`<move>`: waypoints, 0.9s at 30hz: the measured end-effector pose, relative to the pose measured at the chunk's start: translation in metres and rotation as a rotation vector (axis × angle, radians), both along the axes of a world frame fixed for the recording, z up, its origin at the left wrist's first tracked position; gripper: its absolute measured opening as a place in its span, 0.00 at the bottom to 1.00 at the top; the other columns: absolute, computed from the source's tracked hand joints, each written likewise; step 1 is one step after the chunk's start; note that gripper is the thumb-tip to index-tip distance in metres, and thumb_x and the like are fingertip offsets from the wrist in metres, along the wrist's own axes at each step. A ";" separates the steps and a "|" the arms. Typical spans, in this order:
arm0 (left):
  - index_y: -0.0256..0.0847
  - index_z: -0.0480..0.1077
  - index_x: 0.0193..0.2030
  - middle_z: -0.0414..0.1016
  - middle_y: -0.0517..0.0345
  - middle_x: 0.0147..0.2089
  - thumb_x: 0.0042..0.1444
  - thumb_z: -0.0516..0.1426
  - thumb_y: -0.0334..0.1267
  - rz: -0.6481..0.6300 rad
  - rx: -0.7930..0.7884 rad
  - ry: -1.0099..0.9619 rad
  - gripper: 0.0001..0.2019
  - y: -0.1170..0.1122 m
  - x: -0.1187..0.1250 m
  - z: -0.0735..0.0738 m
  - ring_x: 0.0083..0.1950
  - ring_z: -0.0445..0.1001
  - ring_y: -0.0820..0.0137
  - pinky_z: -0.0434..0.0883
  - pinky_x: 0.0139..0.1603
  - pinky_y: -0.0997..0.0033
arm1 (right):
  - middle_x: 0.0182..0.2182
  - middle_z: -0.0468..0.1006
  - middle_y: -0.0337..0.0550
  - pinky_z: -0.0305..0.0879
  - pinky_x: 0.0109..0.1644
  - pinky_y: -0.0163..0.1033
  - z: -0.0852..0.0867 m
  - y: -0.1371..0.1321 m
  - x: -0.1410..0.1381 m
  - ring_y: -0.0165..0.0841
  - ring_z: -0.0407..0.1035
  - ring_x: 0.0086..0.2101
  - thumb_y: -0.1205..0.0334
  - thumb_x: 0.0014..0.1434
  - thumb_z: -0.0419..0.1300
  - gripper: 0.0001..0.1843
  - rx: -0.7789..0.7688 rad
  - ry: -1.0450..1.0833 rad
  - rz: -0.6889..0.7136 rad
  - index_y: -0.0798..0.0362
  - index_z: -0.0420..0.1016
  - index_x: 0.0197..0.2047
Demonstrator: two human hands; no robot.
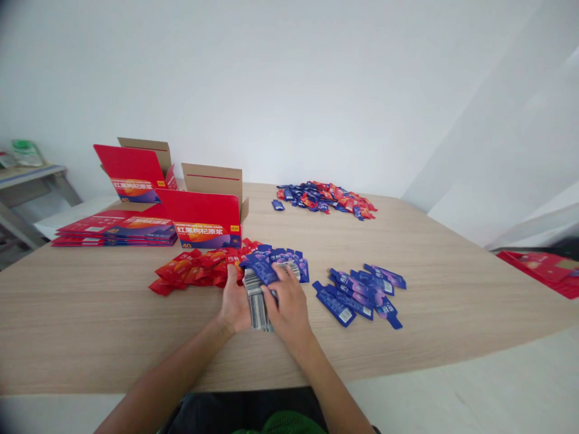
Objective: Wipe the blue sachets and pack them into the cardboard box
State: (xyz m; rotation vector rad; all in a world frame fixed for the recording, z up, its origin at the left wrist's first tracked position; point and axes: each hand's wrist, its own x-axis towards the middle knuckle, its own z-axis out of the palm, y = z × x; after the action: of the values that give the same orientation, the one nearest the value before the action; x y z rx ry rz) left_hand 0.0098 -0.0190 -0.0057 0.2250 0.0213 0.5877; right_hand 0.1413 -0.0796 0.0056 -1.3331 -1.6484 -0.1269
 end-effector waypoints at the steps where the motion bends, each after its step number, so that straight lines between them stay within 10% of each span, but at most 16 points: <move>1: 0.33 0.67 0.67 0.76 0.36 0.61 0.57 0.37 0.77 0.024 -0.012 0.019 0.51 0.001 0.000 -0.001 0.65 0.72 0.47 0.60 0.70 0.47 | 0.56 0.79 0.53 0.63 0.67 0.56 -0.002 0.001 -0.007 0.42 0.73 0.58 0.60 0.69 0.56 0.08 -0.013 -0.123 0.045 0.50 0.76 0.41; 6: 0.35 0.67 0.67 0.77 0.39 0.60 0.57 0.34 0.77 0.103 -0.046 0.098 0.52 0.006 -0.002 -0.003 0.66 0.71 0.49 0.60 0.71 0.49 | 0.69 0.63 0.65 0.58 0.70 0.60 -0.003 0.008 -0.016 0.47 0.56 0.69 0.56 0.70 0.56 0.32 -0.113 -0.425 0.096 0.63 0.59 0.71; 14: 0.34 0.70 0.65 0.79 0.39 0.56 0.57 0.30 0.76 0.144 -0.094 0.153 0.53 0.005 -0.004 0.007 0.63 0.74 0.50 0.65 0.68 0.48 | 0.71 0.57 0.62 0.59 0.70 0.61 -0.011 0.003 -0.019 0.46 0.53 0.70 0.63 0.73 0.48 0.40 -0.154 -0.425 0.101 0.58 0.29 0.78; 27: 0.32 0.74 0.59 0.79 0.36 0.57 0.52 0.33 0.81 0.205 -0.124 0.104 0.57 0.010 -0.001 0.002 0.65 0.72 0.44 0.61 0.69 0.43 | 0.69 0.63 0.64 0.68 0.65 0.59 -0.010 -0.045 -0.016 0.47 0.60 0.67 0.65 0.72 0.50 0.37 -0.218 -0.460 0.188 0.56 0.38 0.78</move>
State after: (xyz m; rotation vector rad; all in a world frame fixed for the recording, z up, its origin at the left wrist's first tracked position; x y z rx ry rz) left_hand 0.0086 -0.0087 -0.0037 0.1330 0.1824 0.7755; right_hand 0.1256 -0.1244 -0.0039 -1.3692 -2.2209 -0.1528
